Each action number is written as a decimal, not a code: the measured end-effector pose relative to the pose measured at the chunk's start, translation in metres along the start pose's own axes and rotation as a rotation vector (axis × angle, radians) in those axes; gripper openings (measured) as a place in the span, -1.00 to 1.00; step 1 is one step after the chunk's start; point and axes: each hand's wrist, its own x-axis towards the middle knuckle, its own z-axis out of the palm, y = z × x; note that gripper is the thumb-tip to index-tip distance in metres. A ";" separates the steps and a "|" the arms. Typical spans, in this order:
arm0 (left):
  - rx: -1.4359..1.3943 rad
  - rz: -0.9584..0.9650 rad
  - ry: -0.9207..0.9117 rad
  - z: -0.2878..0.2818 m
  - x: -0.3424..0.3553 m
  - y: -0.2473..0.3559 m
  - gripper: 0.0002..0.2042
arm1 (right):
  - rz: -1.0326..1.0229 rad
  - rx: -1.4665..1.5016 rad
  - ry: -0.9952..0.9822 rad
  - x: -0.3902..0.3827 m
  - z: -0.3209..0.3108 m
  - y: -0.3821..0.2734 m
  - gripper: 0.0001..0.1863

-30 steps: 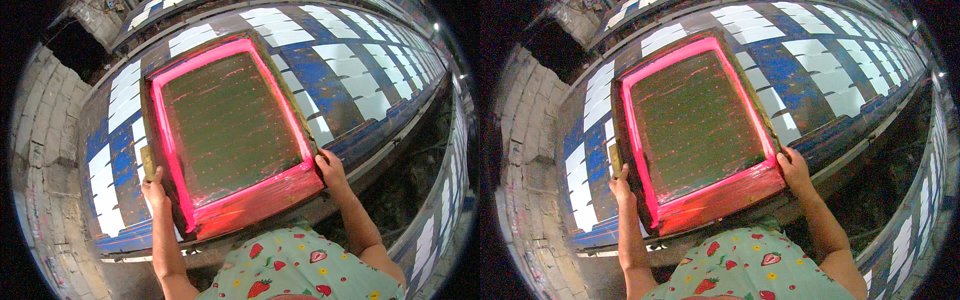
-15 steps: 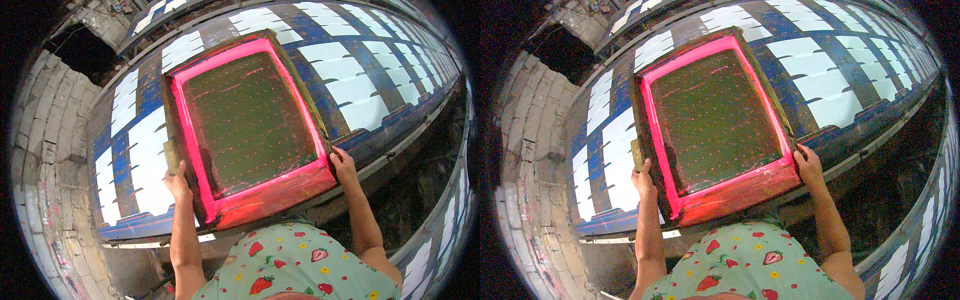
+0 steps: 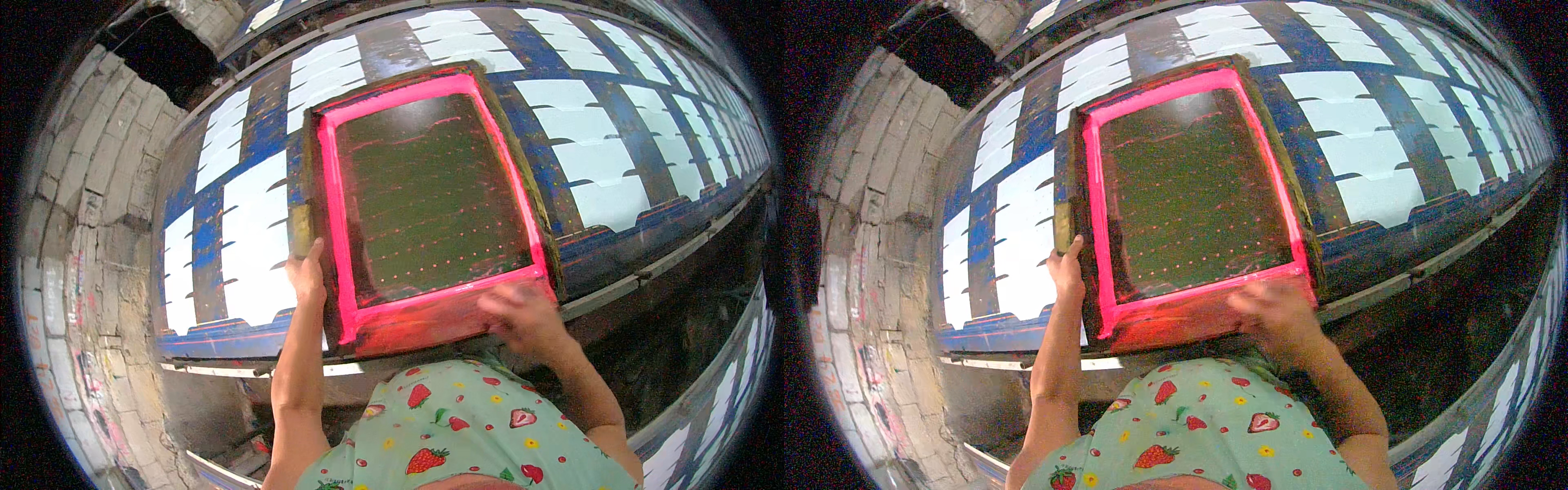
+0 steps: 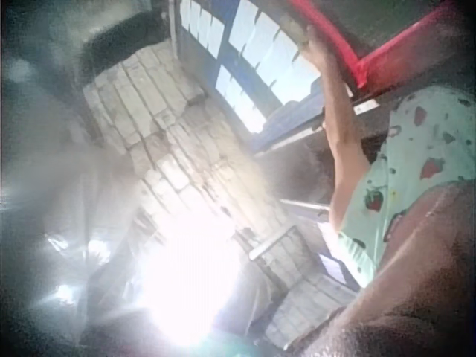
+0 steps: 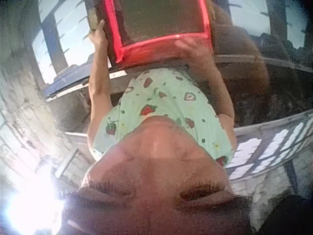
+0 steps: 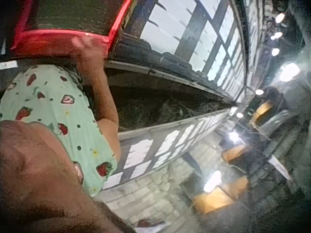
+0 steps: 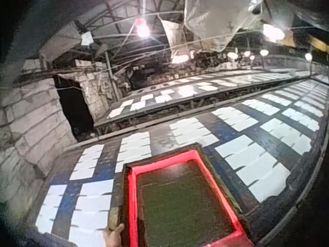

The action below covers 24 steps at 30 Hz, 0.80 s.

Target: The person repeatedly uses a squeegee to pull a dark viscous substance across a pink-framed screen printing mesh. The person moves the screen along a long table and repositions it multiple times while continuing the squeegee strokes.

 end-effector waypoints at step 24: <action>0.161 0.315 0.135 -0.001 0.017 -0.036 -0.52 | 0.251 -0.166 -0.789 0.124 0.006 -0.082 -0.68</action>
